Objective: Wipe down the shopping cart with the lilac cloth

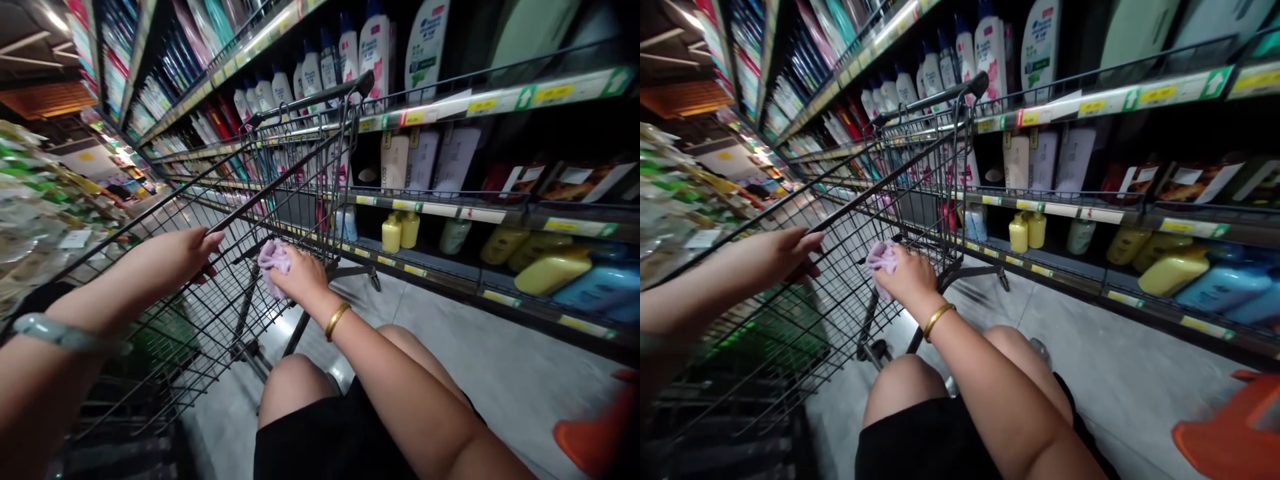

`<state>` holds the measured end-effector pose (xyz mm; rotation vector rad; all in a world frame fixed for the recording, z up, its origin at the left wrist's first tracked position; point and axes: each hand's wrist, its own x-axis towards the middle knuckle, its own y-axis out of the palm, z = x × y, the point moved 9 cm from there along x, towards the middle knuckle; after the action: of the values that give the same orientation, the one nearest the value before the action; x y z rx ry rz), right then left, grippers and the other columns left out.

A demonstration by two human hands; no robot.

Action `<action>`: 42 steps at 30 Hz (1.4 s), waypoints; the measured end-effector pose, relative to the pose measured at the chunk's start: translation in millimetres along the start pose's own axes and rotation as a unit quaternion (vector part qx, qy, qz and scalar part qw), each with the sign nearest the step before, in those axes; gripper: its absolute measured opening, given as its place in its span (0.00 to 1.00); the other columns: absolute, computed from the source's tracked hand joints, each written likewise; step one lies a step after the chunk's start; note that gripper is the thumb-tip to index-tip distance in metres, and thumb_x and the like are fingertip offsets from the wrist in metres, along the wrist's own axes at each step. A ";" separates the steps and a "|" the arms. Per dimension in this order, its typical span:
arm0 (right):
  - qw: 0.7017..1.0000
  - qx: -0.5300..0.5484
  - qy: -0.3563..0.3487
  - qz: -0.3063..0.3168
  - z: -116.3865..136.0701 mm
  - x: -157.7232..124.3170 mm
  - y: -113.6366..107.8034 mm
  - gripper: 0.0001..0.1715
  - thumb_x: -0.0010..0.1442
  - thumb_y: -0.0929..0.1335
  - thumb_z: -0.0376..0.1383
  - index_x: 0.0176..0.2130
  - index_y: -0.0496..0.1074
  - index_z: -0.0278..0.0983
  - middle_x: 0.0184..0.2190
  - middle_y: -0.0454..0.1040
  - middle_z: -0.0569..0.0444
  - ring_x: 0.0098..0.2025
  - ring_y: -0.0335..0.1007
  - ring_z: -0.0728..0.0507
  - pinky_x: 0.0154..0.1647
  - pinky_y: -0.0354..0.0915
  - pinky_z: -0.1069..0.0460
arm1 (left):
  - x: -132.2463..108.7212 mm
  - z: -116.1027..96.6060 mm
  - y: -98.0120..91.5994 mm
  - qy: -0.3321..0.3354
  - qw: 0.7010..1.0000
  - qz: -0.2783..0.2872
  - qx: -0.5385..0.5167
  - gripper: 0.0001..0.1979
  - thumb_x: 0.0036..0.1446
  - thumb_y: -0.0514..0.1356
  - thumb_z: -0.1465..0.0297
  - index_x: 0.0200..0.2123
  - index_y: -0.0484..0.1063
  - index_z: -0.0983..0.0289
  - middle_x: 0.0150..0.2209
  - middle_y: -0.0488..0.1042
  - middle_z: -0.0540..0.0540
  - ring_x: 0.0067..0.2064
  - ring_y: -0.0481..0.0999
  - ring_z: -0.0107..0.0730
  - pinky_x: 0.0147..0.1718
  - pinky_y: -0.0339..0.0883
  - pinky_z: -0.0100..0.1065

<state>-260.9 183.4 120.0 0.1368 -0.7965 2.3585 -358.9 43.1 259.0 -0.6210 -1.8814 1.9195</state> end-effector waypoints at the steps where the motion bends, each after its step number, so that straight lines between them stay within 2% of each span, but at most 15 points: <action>1: 0.999 0.029 0.013 0.008 -0.7 1.9 -0.5 0.27 0.60 0.72 0.49 0.57 0.74 0.44 0.45 0.83 0.49 0.44 0.79 0.37 0.44 0.72 0.46 | 2.1 0.2 5.1 0.001 0.999 0.033 -0.028 0.24 0.69 0.46 0.52 0.45 0.71 0.65 0.29 0.82 0.57 0.28 0.79 0.37 0.33 0.68 0.35; 3: 0.995 0.097 -0.002 -0.019 9.1 9.5 -11.0 0.25 0.62 0.71 0.48 0.56 0.74 0.43 0.47 0.82 0.50 0.45 0.80 0.39 0.44 0.73 0.47 | 5.0 -2.2 12.7 0.018 0.991 0.093 -0.094 0.22 0.69 0.46 0.54 0.47 0.68 0.65 0.31 0.82 0.58 0.29 0.79 0.36 0.33 0.70 0.35; 5: 0.985 0.137 -0.065 -0.081 27.0 15.9 -27.8 0.27 0.63 0.71 0.46 0.59 0.72 0.41 0.52 0.80 0.49 0.52 0.78 0.41 0.52 0.72 0.48 | 9.4 -4.9 13.2 0.044 0.985 0.113 -0.122 0.21 0.69 0.46 0.54 0.45 0.67 0.65 0.30 0.82 0.57 0.27 0.79 0.35 0.31 0.71 0.35; 7: 0.977 0.125 -0.117 -0.124 37.9 16.4 -35.2 0.30 0.64 0.71 0.46 0.61 0.70 0.39 0.57 0.77 0.46 0.58 0.74 0.40 0.60 0.69 0.47 | 15.1 -5.2 13.5 0.058 0.984 0.116 -0.119 0.20 0.68 0.47 0.54 0.43 0.68 0.64 0.28 0.81 0.57 0.25 0.78 0.35 0.28 0.71 0.34; 9: 0.986 0.080 -0.109 -0.102 32.7 14.7 -24.1 0.32 0.63 0.72 0.47 0.62 0.70 0.39 0.57 0.77 0.44 0.59 0.73 0.37 0.61 0.69 0.44 | 21.0 -4.0 13.8 0.055 0.985 0.106 -0.127 0.19 0.67 0.48 0.55 0.41 0.68 0.63 0.26 0.80 0.56 0.24 0.77 0.35 0.26 0.71 0.34; 12: 0.999 0.024 -0.036 -0.020 7.1 8.4 3.1 0.33 0.60 0.73 0.48 0.61 0.70 0.43 0.52 0.79 0.46 0.53 0.76 0.35 0.54 0.72 0.42 | 27.3 -3.5 15.8 0.051 0.979 0.095 -0.172 0.20 0.68 0.48 0.55 0.41 0.70 0.64 0.24 0.78 0.55 0.23 0.77 0.35 0.24 0.71 0.34; 14: 0.999 0.030 -0.019 -0.014 0.3 6.5 7.5 0.30 0.61 0.73 0.48 0.60 0.71 0.43 0.49 0.80 0.47 0.50 0.77 0.36 0.53 0.73 0.44 | 30.4 -0.7 20.3 0.037 0.973 0.108 -0.201 0.22 0.68 0.48 0.54 0.42 0.72 0.65 0.24 0.77 0.56 0.22 0.76 0.35 0.22 0.70 0.33; 18: 0.980 0.094 -0.122 -0.130 27.6 11.3 -17.0 0.28 0.64 0.71 0.45 0.59 0.71 0.39 0.54 0.77 0.46 0.57 0.72 0.39 0.62 0.68 0.46 | 35.4 1.6 24.3 0.023 0.965 0.124 -0.231 0.25 0.68 0.49 0.51 0.39 0.74 0.67 0.25 0.78 0.58 0.21 0.74 0.34 0.20 0.70 0.34; 20: 0.969 0.103 -0.168 -0.152 40.7 11.0 -20.4 0.29 0.65 0.71 0.46 0.61 0.70 0.38 0.56 0.75 0.45 0.59 0.70 0.39 0.65 0.66 0.46 | 36.3 -1.3 22.1 0.019 0.967 0.113 -0.227 0.25 0.68 0.49 0.52 0.34 0.72 0.66 0.24 0.77 0.58 0.20 0.73 0.33 0.20 0.70 0.33; 22: 0.974 0.089 -0.156 -0.135 39.7 9.2 -11.7 0.31 0.64 0.71 0.47 0.61 0.70 0.38 0.54 0.76 0.44 0.58 0.71 0.38 0.63 0.67 0.45 | 35.9 -7.8 20.3 0.016 0.969 0.104 -0.222 0.25 0.68 0.49 0.52 0.32 0.70 0.66 0.23 0.76 0.58 0.20 0.73 0.32 0.20 0.69 0.33; 28: 0.996 0.058 -0.016 -0.069 9.1 -5.0 16.2 0.27 0.60 0.72 0.47 0.56 0.74 0.41 0.46 0.80 0.46 0.48 0.76 0.37 0.52 0.71 0.44 | 34.2 -24.5 25.3 0.026 0.961 0.129 -0.243 0.26 0.70 0.46 0.52 0.40 0.73 0.67 0.25 0.77 0.57 0.19 0.72 0.31 0.19 0.67 0.32; 30: 0.994 0.082 -0.026 -0.071 16.8 -4.4 12.9 0.25 0.60 0.72 0.46 0.55 0.75 0.41 0.46 0.80 0.48 0.47 0.77 0.39 0.51 0.71 0.46 | 34.0 -21.4 24.7 0.026 0.962 0.123 -0.241 0.26 0.70 0.47 0.51 0.39 0.72 0.66 0.24 0.76 0.56 0.19 0.73 0.32 0.19 0.67 0.32; 35: 0.970 0.118 -0.167 -0.131 55.8 -2.9 -7.6 0.27 0.61 0.71 0.44 0.58 0.72 0.37 0.52 0.77 0.46 0.54 0.72 0.40 0.60 0.68 0.47 | 27.6 -10.2 20.7 0.034 0.968 0.091 -0.232 0.24 0.68 0.50 0.51 0.31 0.69 0.64 0.16 0.68 0.52 0.17 0.69 0.31 0.17 0.61 0.29; 37: 0.975 0.102 -0.159 -0.118 52.9 -3.4 -3.5 0.29 0.61 0.71 0.45 0.58 0.72 0.38 0.51 0.77 0.46 0.54 0.72 0.39 0.59 0.69 0.46 | 22.8 -7.9 22.1 0.028 0.965 0.095 -0.244 0.25 0.67 0.50 0.49 0.34 0.70 0.65 0.17 0.69 0.51 0.18 0.70 0.32 0.18 0.63 0.30; 42: 0.992 0.070 -0.083 -0.069 23.6 -13.0 15.9 0.27 0.58 0.72 0.43 0.56 0.72 0.42 0.48 0.77 0.48 0.51 0.74 0.38 0.55 0.71 0.44 | 14.0 -4.3 28.8 -0.020 0.947 0.120 -0.297 0.28 0.66 0.51 0.48 0.51 0.71 0.66 0.23 0.76 0.54 0.19 0.72 0.34 0.19 0.67 0.33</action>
<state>-262.6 153.0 127.3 0.4377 -0.6745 2.2914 -367.1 53.6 229.6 -1.0327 -2.5281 1.4745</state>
